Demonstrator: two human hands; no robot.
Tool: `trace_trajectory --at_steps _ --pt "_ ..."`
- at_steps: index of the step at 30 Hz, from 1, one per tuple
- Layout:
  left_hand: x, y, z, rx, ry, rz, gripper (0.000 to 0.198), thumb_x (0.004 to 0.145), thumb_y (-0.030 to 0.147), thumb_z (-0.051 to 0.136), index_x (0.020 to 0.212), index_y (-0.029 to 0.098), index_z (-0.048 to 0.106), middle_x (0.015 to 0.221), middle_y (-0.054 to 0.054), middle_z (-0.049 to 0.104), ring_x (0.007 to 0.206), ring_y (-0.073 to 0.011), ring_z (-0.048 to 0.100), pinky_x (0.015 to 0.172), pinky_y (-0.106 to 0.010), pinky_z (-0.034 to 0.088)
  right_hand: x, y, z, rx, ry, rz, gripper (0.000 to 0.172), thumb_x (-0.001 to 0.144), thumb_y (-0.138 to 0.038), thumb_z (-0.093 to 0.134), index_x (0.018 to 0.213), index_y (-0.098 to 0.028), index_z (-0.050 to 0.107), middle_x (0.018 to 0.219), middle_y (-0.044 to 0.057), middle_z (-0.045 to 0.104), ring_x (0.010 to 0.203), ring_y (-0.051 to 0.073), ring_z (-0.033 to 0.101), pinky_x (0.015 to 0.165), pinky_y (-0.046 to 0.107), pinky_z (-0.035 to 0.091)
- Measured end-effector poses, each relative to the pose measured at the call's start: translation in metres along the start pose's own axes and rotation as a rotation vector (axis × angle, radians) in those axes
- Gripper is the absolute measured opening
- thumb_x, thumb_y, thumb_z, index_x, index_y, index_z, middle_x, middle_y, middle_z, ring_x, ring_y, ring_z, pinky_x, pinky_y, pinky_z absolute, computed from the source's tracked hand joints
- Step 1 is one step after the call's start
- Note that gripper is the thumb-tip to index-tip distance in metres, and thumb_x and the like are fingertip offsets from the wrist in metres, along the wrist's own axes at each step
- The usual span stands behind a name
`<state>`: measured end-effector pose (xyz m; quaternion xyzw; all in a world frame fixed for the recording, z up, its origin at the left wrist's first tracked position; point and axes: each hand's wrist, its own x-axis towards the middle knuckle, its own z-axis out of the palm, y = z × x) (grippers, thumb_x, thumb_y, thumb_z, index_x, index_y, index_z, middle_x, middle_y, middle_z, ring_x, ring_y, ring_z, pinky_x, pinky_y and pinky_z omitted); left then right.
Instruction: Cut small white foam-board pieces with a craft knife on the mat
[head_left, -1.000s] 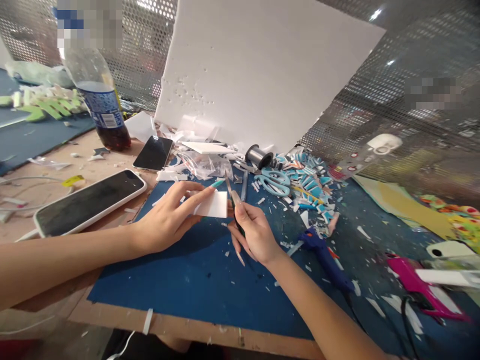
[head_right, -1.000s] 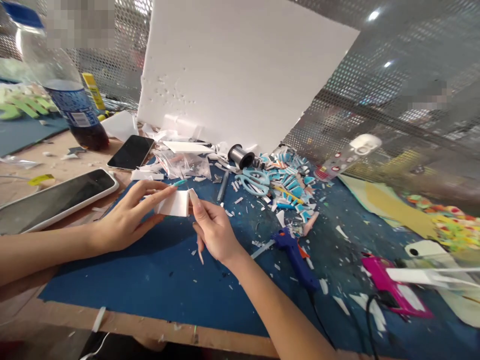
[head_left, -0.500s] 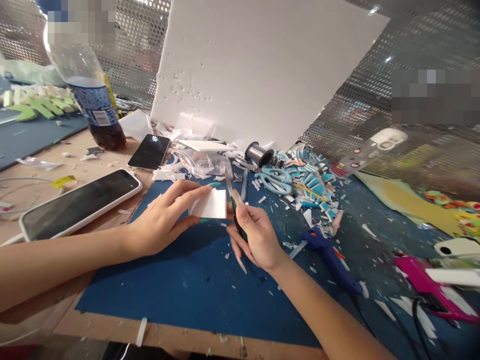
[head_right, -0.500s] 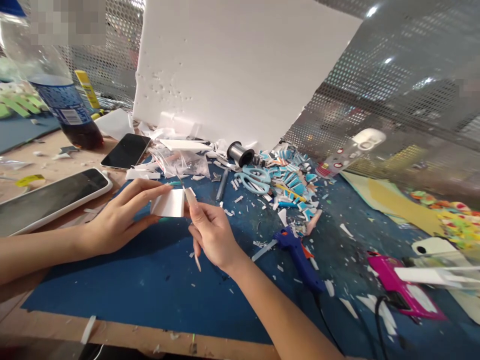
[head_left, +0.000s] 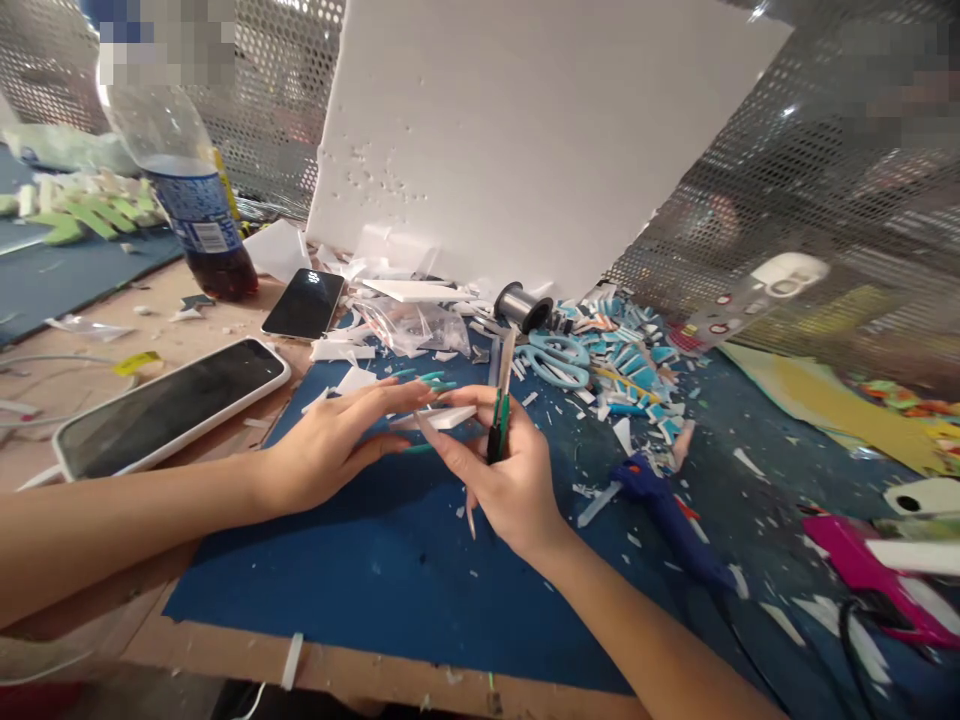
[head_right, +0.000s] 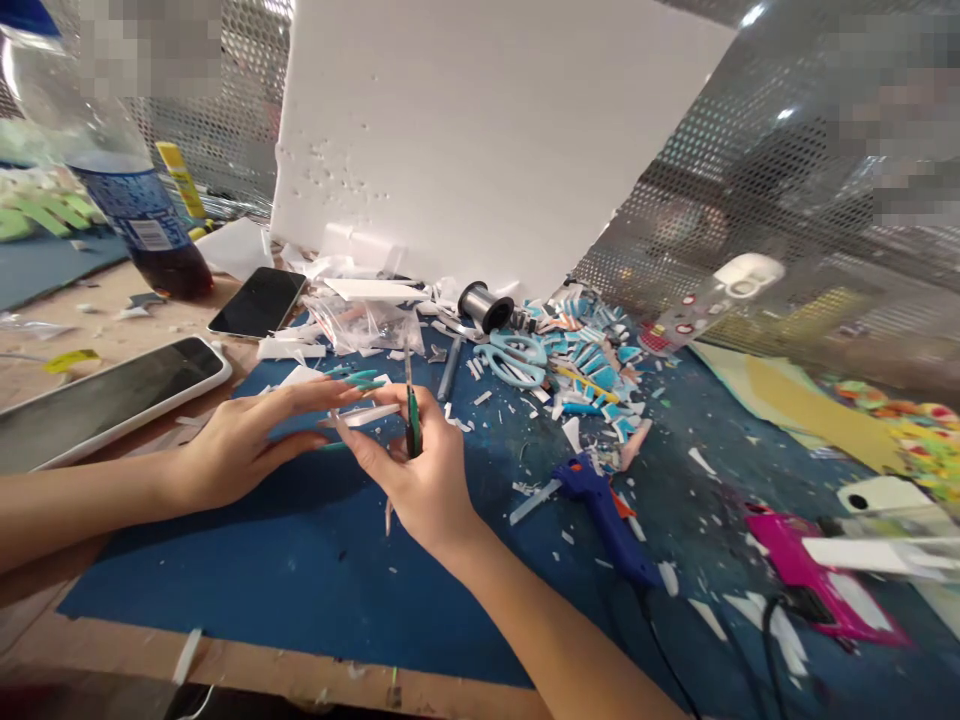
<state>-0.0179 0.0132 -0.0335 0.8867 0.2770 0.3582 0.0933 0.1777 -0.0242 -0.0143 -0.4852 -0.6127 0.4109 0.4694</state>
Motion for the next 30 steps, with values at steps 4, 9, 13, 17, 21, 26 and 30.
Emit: trace_trajectory --at_steps 4,9,13,17,21,26,30 --pt "0.002 0.003 0.0 0.068 0.025 -0.003 0.034 0.094 0.029 0.044 0.124 0.014 0.043 0.114 -0.012 0.066 0.101 -0.0189 0.065 0.082 -0.026 0.055 -0.001 0.001 0.001 0.025 -0.022 0.034 0.029 0.078 -0.036 0.067 0.1 -0.025 0.052 0.1 0.004 0.065 0.033 0.003 0.043 0.029 0.023 0.039" --pt "-0.001 0.005 -0.002 0.321 0.168 0.08 0.024 0.088 0.021 0.055 0.111 0.014 0.055 0.1 -0.01 0.069 0.087 -0.0203 0.066 0.075 -0.032 0.054 -0.002 -0.004 0.006 0.161 -0.03 0.085 0.041 0.075 -0.033 0.07 0.106 -0.026 0.045 0.122 0.007 0.059 0.034 0.001 0.044 0.029 0.021 0.04" --pt "-0.004 0.007 -0.006 0.355 0.28 0.218 0.013 0.083 0.01 0.058 0.093 0.02 0.061 0.079 -0.001 0.067 0.066 -0.0124 0.062 0.058 -0.023 0.051 -0.007 -0.006 0.015 0.325 -0.029 0.185 0.043 0.072 -0.035 0.072 0.105 -0.025 0.047 0.126 0.007 0.057 0.033 0.001 0.046 0.025 0.02 0.038" --pt "-0.004 0.008 -0.007 0.356 0.273 0.257 0.013 0.082 0.01 0.058 0.092 0.019 0.058 0.075 -0.001 0.063 0.062 -0.0116 0.059 0.056 -0.023 0.048 -0.008 -0.006 0.018 0.273 -0.004 0.221 0.041 0.072 -0.037 0.071 0.106 -0.021 0.057 0.116 0.01 0.062 0.032 0.002 0.043 0.024 0.022 0.037" --pt "-0.003 0.009 -0.005 0.219 0.194 0.134 0.026 0.079 0.028 0.057 0.1 0.013 0.052 0.086 -0.01 0.055 0.078 -0.02 0.056 0.063 -0.03 0.049 -0.005 -0.003 0.01 0.069 0.023 0.013 0.048 0.074 -0.032 0.07 0.118 -0.023 0.052 0.125 0.01 0.058 0.067 0.015 0.065 0.045 0.025 0.053" --pt "-0.001 0.01 -0.007 -0.214 -0.029 0.105 0.016 0.083 0.031 0.04 0.084 0.016 0.044 0.076 -0.006 0.045 0.07 -0.0176 0.044 0.06 -0.031 0.043 -0.004 -0.005 0.0 -0.276 -0.067 -0.173 0.041 0.079 -0.027 0.064 0.118 -0.023 0.052 0.122 0.009 0.061 0.106 0.025 0.06 0.081 0.036 0.054" --pt "0.003 0.012 -0.012 -0.445 -0.15 -0.027 0.024 0.09 0.036 0.032 0.075 0.018 0.038 0.069 -0.001 0.041 0.06 -0.0127 0.037 0.055 -0.027 0.037 -0.003 -0.01 -0.003 -0.347 -0.179 -0.213 0.048 0.082 -0.029 0.06 0.129 -0.027 0.049 0.123 0.005 0.061 0.107 0.025 0.06 0.087 0.04 0.053"
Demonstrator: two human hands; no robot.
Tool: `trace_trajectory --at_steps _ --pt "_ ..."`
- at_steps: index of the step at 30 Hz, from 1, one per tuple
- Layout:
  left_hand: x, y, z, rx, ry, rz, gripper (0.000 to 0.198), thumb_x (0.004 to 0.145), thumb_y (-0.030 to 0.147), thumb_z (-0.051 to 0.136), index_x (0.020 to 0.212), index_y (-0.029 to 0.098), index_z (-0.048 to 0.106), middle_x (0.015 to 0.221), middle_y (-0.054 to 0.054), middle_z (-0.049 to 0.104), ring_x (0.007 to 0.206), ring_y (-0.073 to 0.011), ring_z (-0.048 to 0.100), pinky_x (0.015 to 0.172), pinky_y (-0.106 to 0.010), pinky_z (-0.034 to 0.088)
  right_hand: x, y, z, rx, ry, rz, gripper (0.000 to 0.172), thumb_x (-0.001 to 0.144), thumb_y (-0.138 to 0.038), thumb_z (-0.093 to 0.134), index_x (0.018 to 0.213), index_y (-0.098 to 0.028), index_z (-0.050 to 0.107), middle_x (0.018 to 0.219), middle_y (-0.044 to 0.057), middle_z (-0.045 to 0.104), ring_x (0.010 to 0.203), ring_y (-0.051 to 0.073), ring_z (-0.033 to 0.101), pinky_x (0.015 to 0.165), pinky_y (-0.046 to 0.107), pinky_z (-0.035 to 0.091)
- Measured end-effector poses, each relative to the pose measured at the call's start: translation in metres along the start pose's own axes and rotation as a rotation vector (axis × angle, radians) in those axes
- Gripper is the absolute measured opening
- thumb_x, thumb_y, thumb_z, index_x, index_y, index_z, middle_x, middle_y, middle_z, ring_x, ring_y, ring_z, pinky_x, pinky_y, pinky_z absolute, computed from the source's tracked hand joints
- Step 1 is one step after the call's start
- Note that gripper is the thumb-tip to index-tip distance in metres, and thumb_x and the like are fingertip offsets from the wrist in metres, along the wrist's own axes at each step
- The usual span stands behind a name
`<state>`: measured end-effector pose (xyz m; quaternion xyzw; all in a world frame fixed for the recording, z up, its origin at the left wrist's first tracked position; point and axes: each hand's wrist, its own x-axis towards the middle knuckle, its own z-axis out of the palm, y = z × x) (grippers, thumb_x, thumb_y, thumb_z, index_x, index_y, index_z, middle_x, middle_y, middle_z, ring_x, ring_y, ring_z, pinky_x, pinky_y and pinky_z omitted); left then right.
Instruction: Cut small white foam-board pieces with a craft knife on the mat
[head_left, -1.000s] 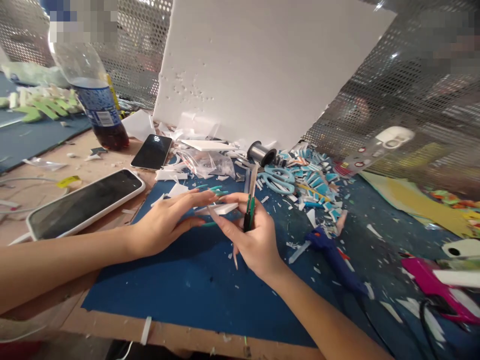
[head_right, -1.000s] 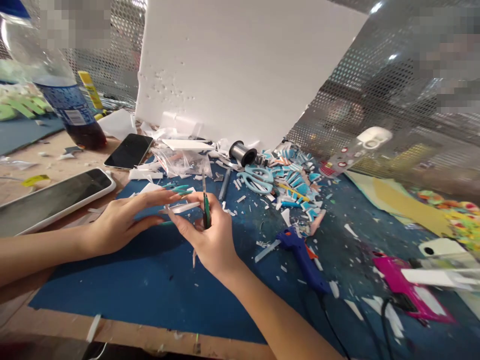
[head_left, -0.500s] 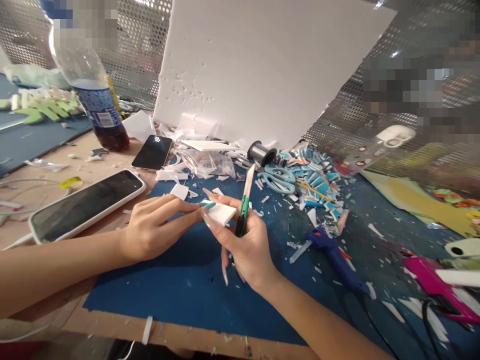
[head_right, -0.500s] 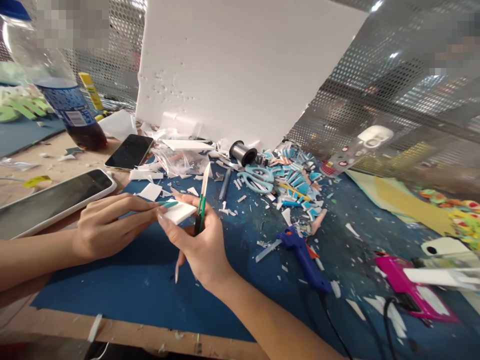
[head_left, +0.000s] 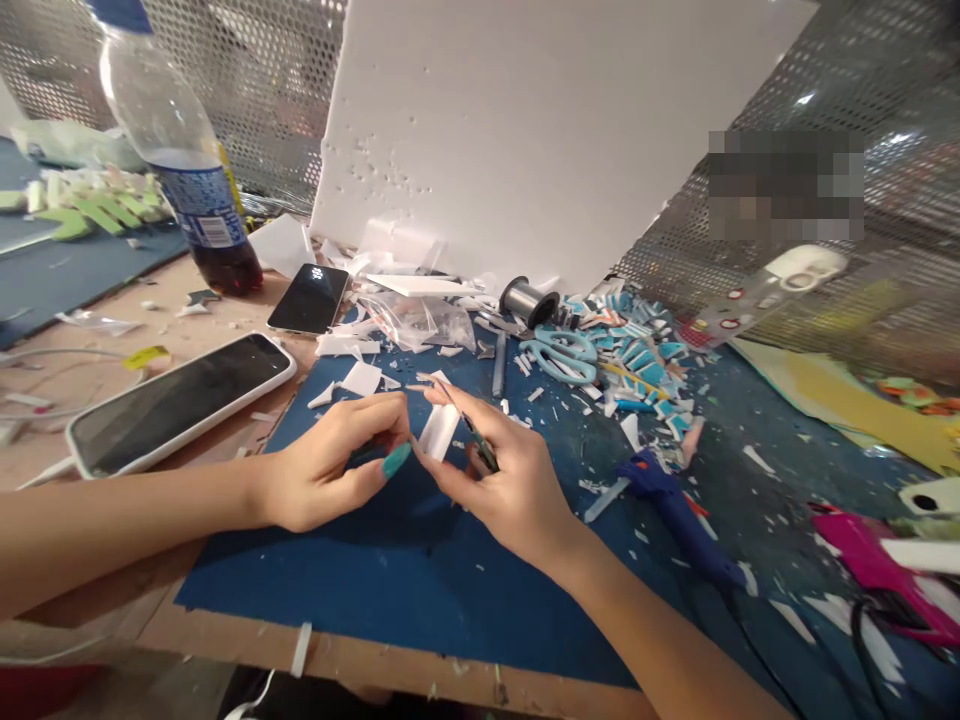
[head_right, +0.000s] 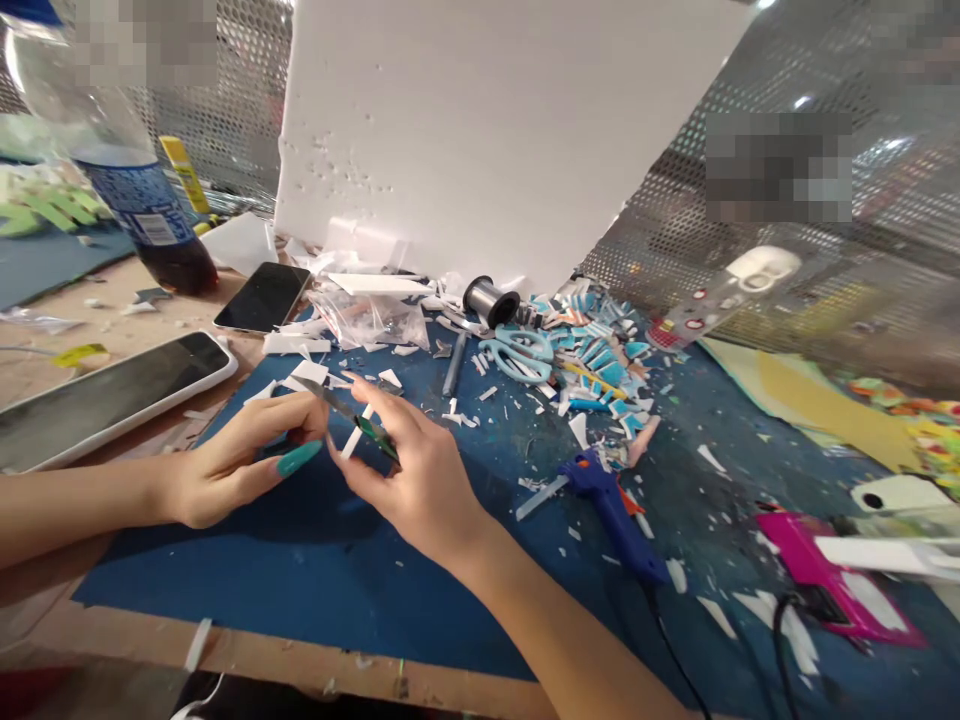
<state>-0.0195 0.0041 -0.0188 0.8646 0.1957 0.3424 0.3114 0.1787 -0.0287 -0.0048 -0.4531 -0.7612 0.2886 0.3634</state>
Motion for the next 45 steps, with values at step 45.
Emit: trace_trajectory --at_steps 45 --pt "0.008 0.006 -0.003 -0.665 -0.224 -0.366 0.028 0.079 0.041 0.05 0.068 0.017 0.044 0.063 0.002 0.04 0.06 -0.0118 0.035 0.058 -0.024 0.034 0.0 0.014 -0.002 -0.01 -0.187 -0.005 0.03 0.079 -0.04 0.065 0.103 -0.026 0.053 0.126 0.003 0.059 0.11 0.023 0.06 0.088 0.031 0.053"
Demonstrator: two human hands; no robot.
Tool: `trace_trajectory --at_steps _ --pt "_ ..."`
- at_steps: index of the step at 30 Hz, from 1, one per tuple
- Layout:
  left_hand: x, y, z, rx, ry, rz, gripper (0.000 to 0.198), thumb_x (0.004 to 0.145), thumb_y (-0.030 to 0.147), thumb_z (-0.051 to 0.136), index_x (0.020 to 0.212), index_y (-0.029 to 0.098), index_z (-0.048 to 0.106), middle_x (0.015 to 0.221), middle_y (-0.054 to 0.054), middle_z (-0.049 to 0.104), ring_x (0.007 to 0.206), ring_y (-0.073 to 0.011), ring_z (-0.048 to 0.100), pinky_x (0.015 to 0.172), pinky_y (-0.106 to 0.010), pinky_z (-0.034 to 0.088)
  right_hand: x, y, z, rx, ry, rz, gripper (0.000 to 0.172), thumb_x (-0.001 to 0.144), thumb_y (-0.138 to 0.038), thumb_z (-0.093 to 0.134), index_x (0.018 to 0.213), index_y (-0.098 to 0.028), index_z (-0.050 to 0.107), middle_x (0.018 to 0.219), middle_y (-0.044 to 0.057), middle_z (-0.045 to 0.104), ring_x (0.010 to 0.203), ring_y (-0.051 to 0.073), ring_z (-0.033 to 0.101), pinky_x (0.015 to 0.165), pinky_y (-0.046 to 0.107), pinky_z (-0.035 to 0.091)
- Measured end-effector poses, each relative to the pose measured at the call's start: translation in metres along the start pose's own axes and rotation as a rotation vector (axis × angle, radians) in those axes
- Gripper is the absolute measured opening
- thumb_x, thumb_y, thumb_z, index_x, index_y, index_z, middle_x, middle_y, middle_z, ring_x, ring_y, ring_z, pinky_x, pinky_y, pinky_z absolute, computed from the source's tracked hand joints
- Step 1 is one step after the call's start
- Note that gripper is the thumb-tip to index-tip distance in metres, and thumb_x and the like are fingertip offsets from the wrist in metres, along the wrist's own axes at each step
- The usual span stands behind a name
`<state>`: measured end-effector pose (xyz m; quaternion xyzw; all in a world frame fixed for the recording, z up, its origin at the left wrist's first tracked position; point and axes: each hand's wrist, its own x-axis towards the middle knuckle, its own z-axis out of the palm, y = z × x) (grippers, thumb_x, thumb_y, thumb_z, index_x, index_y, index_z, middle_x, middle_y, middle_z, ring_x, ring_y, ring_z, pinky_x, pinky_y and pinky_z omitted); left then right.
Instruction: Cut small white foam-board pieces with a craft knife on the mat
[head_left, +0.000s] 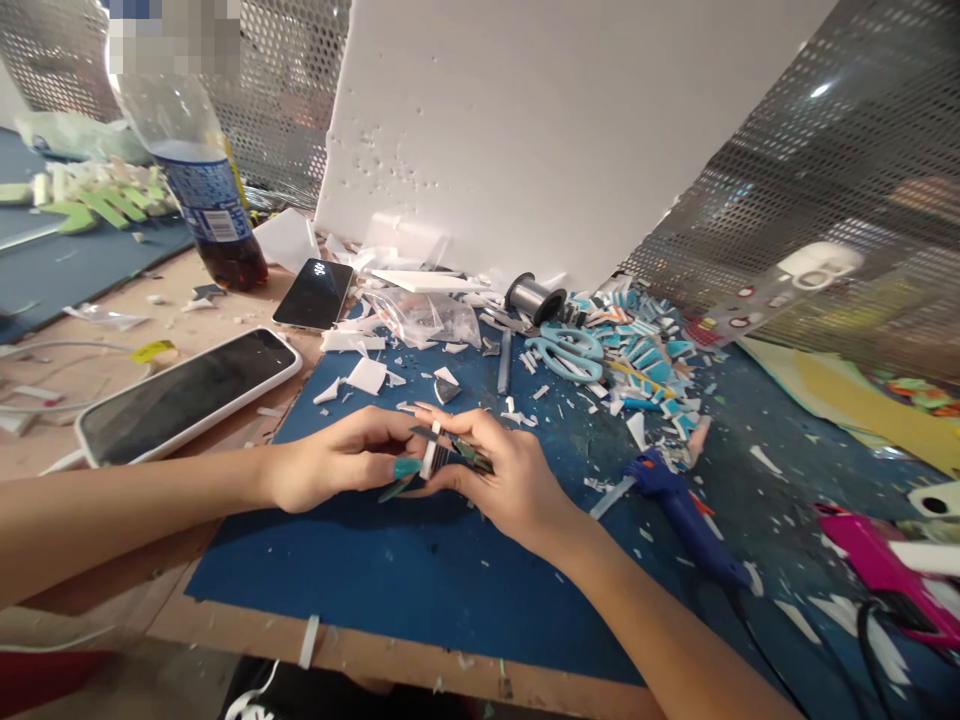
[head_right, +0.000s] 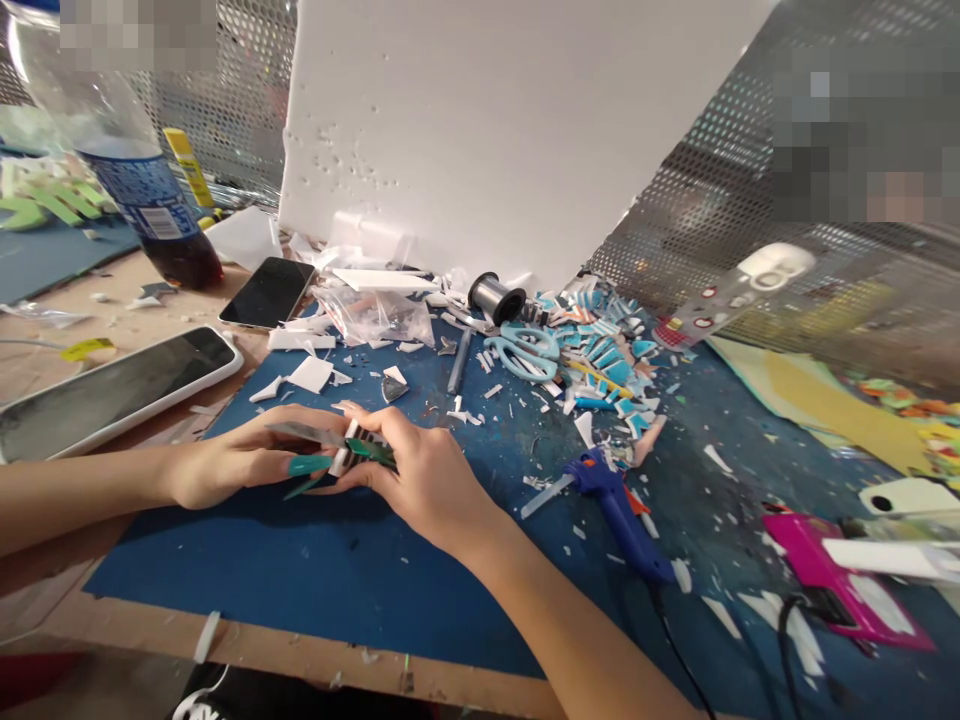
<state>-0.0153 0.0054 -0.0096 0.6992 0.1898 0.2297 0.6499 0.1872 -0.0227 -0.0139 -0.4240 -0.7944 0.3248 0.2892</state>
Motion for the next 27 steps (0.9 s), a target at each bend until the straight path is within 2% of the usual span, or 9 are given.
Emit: trace_trajectory --at_steps 8,14,19,23,27 --pt "0.0 0.001 0.001 -0.021 0.0 0.025 0.024 0.078 0.038 0.051 0.068 0.017 0.046 0.062 0.002 0.041 0.058 -0.0116 0.035 0.058 -0.025 0.034 0.0 -0.004 0.002 -0.036 0.017 -0.004 0.027 0.08 -0.037 0.065 0.102 -0.025 0.054 0.124 0.005 0.06 0.109 0.024 0.06 0.083 0.032 0.055" --pt "0.0 -0.003 0.0 -0.02 0.001 -0.01 0.024 0.077 0.039 0.051 0.069 0.017 0.048 0.063 0.001 0.044 0.059 -0.0125 0.039 0.058 -0.024 0.036 0.0 -0.001 0.003 0.079 -0.004 0.006 0.026 0.079 -0.034 0.067 0.099 -0.026 0.053 0.125 0.003 0.06 0.111 0.023 0.059 0.085 0.03 0.054" --pt "0.001 -0.008 -0.003 0.022 -0.015 0.003 0.026 0.078 0.041 0.049 0.067 0.017 0.044 0.063 0.001 0.041 0.059 -0.0125 0.037 0.057 -0.025 0.035 0.0 -0.001 0.0 0.084 0.01 0.037 0.033 0.076 -0.034 0.07 0.105 -0.025 0.056 0.116 0.003 0.067 0.1 0.022 0.066 0.077 0.029 0.055" --pt "-0.001 -0.01 -0.003 0.071 0.057 0.021 0.027 0.079 0.042 0.045 0.069 0.017 0.044 0.064 0.0 0.041 0.062 -0.0139 0.039 0.058 -0.025 0.035 0.001 -0.004 -0.003 0.058 0.042 0.018 0.041 0.075 -0.033 0.071 0.113 -0.024 0.058 0.106 0.002 0.07 0.09 0.02 0.067 0.068 0.025 0.055" --pt "-0.002 -0.01 -0.002 0.111 0.046 0.013 0.029 0.08 0.045 0.044 0.071 0.017 0.043 0.066 0.0 0.041 0.065 -0.0148 0.039 0.058 -0.026 0.034 0.002 -0.005 -0.005 0.101 0.064 0.013 0.039 0.077 -0.03 0.069 0.113 -0.023 0.056 0.109 0.003 0.068 0.091 0.019 0.067 0.071 0.026 0.054"
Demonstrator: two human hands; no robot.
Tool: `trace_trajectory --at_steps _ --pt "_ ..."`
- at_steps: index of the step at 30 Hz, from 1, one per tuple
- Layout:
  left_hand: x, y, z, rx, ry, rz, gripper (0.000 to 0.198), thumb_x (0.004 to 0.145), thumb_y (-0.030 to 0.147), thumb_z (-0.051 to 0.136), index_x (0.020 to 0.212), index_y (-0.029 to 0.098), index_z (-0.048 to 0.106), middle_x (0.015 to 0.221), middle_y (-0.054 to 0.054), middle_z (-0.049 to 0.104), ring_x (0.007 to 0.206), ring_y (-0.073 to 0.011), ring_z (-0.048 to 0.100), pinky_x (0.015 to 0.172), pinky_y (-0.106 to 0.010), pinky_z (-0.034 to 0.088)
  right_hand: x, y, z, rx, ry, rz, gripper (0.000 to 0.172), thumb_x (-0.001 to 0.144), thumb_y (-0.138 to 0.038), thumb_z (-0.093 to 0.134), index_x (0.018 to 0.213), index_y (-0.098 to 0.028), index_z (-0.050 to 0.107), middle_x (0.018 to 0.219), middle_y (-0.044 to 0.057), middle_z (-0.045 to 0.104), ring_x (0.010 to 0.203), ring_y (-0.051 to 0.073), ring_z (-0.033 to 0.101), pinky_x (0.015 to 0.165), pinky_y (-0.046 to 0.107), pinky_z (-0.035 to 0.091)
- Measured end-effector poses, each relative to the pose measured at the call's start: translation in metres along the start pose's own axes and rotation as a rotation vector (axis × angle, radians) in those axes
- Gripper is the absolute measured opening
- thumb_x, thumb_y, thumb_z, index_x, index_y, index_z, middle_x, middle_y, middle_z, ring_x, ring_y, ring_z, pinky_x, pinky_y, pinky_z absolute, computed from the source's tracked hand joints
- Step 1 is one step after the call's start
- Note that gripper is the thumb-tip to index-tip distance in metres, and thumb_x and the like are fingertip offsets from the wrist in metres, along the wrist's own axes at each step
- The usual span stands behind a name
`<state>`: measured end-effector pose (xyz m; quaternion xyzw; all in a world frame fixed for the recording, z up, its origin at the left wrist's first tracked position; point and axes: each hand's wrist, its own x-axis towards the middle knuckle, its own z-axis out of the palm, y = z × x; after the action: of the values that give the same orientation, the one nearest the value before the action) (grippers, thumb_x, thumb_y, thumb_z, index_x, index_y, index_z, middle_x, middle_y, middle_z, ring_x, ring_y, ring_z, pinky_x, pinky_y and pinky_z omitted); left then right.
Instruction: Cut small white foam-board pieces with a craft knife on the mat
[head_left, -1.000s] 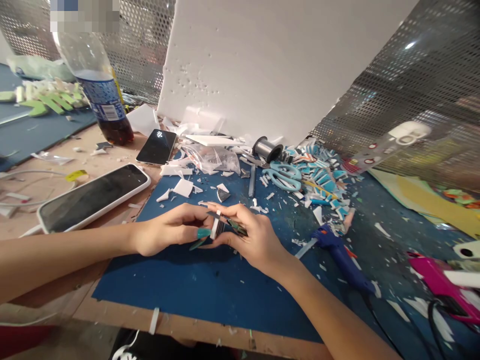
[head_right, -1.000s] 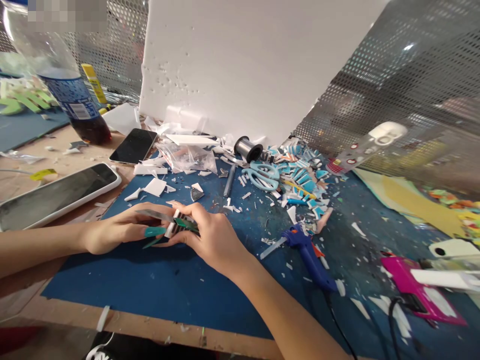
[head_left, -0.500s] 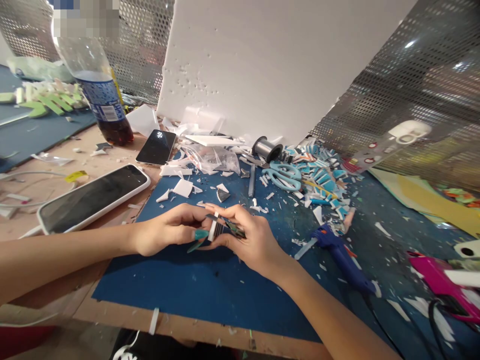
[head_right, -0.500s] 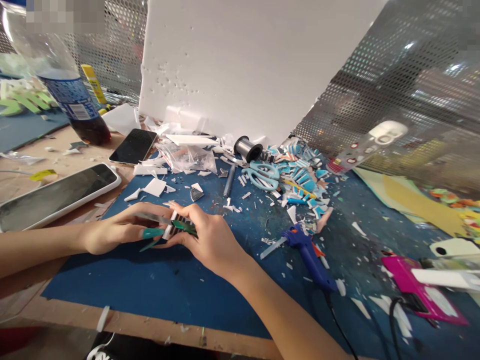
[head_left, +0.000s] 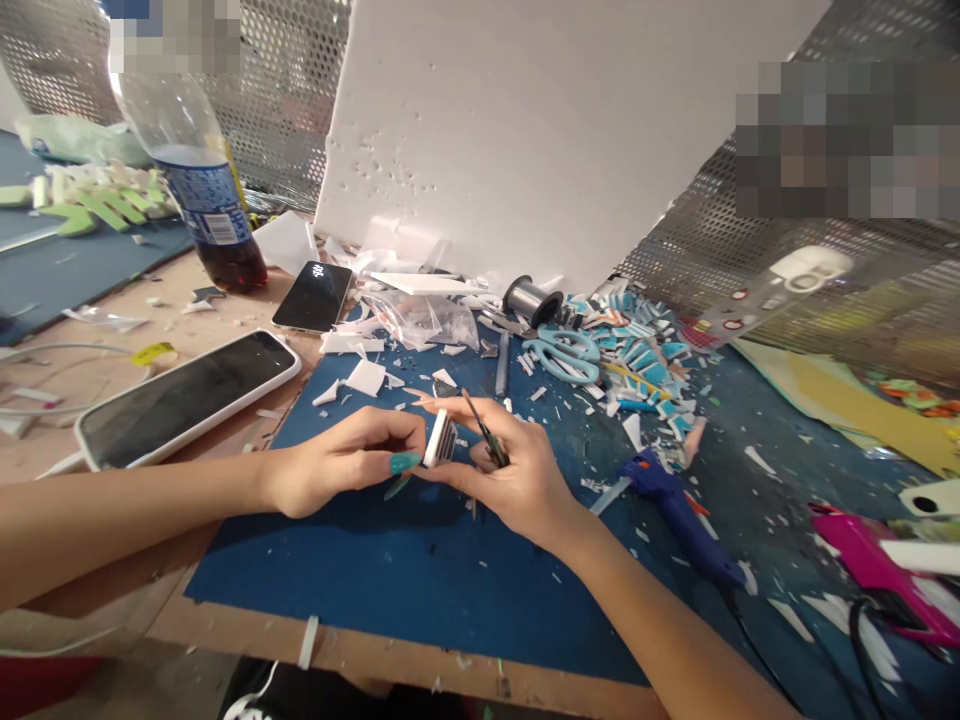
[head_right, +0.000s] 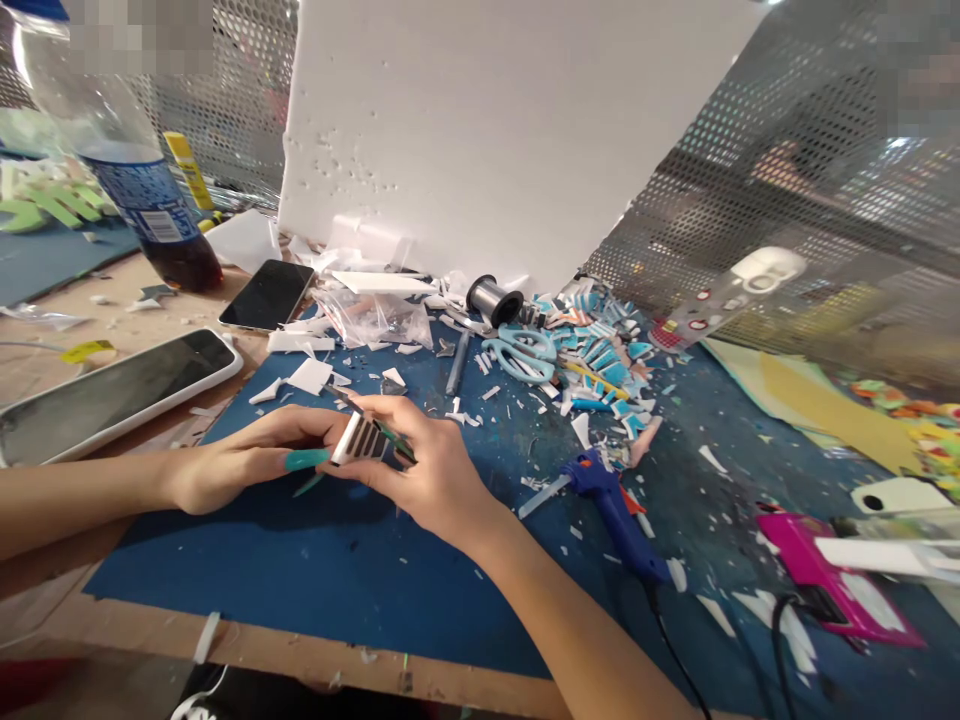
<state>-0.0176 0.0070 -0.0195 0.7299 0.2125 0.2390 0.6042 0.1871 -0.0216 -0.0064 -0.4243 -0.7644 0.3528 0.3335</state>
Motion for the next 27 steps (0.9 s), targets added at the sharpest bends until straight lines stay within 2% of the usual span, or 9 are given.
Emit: trace_trajectory --at_steps 6,13,22,27 --pt "0.0008 0.0029 -0.0004 0.023 0.011 0.073 0.037 0.081 0.053 0.043 0.078 0.016 0.042 0.07 0.0 0.042 0.064 -0.0138 0.037 0.057 -0.026 0.03 0.0006 0.0013 0.001 0.106 -0.011 0.022 0.036 0.077 -0.029 0.069 0.109 -0.023 0.053 0.124 0.008 0.061 0.101 0.022 0.065 0.075 0.03 0.056" --pt "0.0013 0.0061 -0.001 0.045 -0.018 0.093 0.031 0.085 0.045 0.044 0.076 0.015 0.043 0.069 0.0 0.042 0.062 -0.0123 0.035 0.056 -0.025 0.029 -0.0013 0.0026 0.002 0.038 -0.014 0.041 0.035 0.078 -0.035 0.068 0.108 -0.023 0.054 0.123 0.008 0.062 0.096 0.023 0.067 0.067 0.03 0.057" --pt "-0.0011 0.0062 0.0014 0.049 0.001 0.123 0.028 0.088 0.042 0.042 0.077 0.016 0.043 0.071 -0.001 0.046 0.063 -0.0126 0.039 0.058 -0.025 0.034 -0.0013 0.0041 0.0035 -0.036 -0.015 0.062 0.038 0.075 -0.043 0.068 0.105 -0.021 0.058 0.099 0.004 0.071 0.081 0.021 0.069 0.055 0.024 0.05" --pt "-0.0012 0.0046 0.0003 0.144 0.022 0.176 0.028 0.088 0.042 0.041 0.077 0.016 0.043 0.072 -0.001 0.047 0.06 -0.0122 0.039 0.057 -0.025 0.035 -0.0013 0.0059 0.0038 -0.097 -0.035 0.072 0.039 0.075 -0.041 0.069 0.107 -0.021 0.059 0.092 0.003 0.072 0.075 0.019 0.067 0.053 0.023 0.047"
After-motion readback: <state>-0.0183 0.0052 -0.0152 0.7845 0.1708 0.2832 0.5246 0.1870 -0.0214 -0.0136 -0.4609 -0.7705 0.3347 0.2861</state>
